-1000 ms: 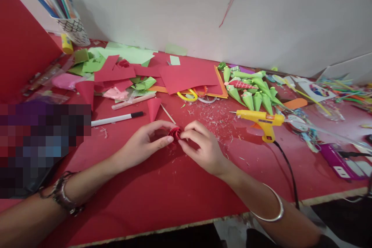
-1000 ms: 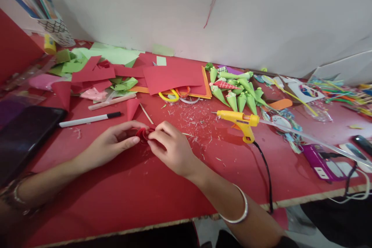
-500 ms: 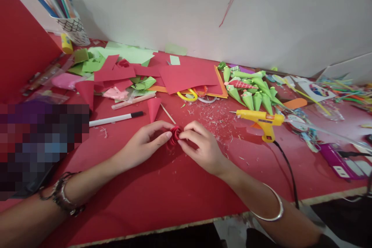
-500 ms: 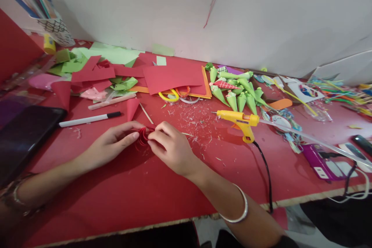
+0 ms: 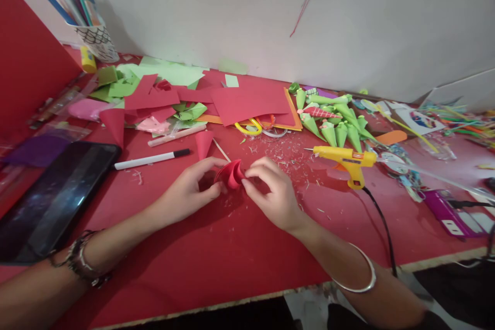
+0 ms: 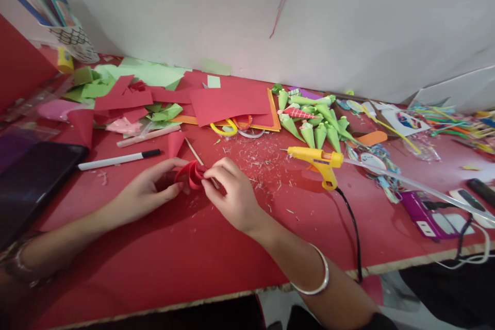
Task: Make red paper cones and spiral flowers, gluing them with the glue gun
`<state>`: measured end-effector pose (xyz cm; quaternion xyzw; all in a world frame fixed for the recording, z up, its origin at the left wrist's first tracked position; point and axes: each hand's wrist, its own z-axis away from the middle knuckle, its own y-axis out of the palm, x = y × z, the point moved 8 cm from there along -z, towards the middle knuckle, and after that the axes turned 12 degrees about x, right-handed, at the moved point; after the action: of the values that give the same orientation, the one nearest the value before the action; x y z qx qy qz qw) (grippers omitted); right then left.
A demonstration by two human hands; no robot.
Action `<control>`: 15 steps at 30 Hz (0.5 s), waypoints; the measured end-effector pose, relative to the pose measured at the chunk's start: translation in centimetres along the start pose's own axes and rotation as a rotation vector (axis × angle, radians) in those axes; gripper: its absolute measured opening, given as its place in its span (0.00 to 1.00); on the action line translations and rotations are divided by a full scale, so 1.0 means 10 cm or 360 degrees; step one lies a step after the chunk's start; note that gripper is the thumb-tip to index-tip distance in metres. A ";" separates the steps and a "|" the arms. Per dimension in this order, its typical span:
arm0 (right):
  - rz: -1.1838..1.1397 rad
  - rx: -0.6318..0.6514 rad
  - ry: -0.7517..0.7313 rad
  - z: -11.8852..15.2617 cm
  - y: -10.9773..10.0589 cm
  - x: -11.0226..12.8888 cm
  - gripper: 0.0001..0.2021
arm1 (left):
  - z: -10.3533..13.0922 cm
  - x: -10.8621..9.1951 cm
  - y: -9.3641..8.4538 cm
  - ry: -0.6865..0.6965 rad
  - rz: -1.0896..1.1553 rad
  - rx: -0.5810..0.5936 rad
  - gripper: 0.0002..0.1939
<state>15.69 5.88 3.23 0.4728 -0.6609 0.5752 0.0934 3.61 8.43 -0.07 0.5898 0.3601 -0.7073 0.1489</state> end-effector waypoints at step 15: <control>0.0035 0.0134 -0.0085 0.01 0.11 0.05 0.03 | 0.02 -0.02 -0.09 0.0116 -0.0038 -0.0110 0.16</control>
<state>14.70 5.40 2.78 0.4843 -0.6435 0.5907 0.0496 2.95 8.86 0.47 0.6054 0.3965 -0.6742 0.1475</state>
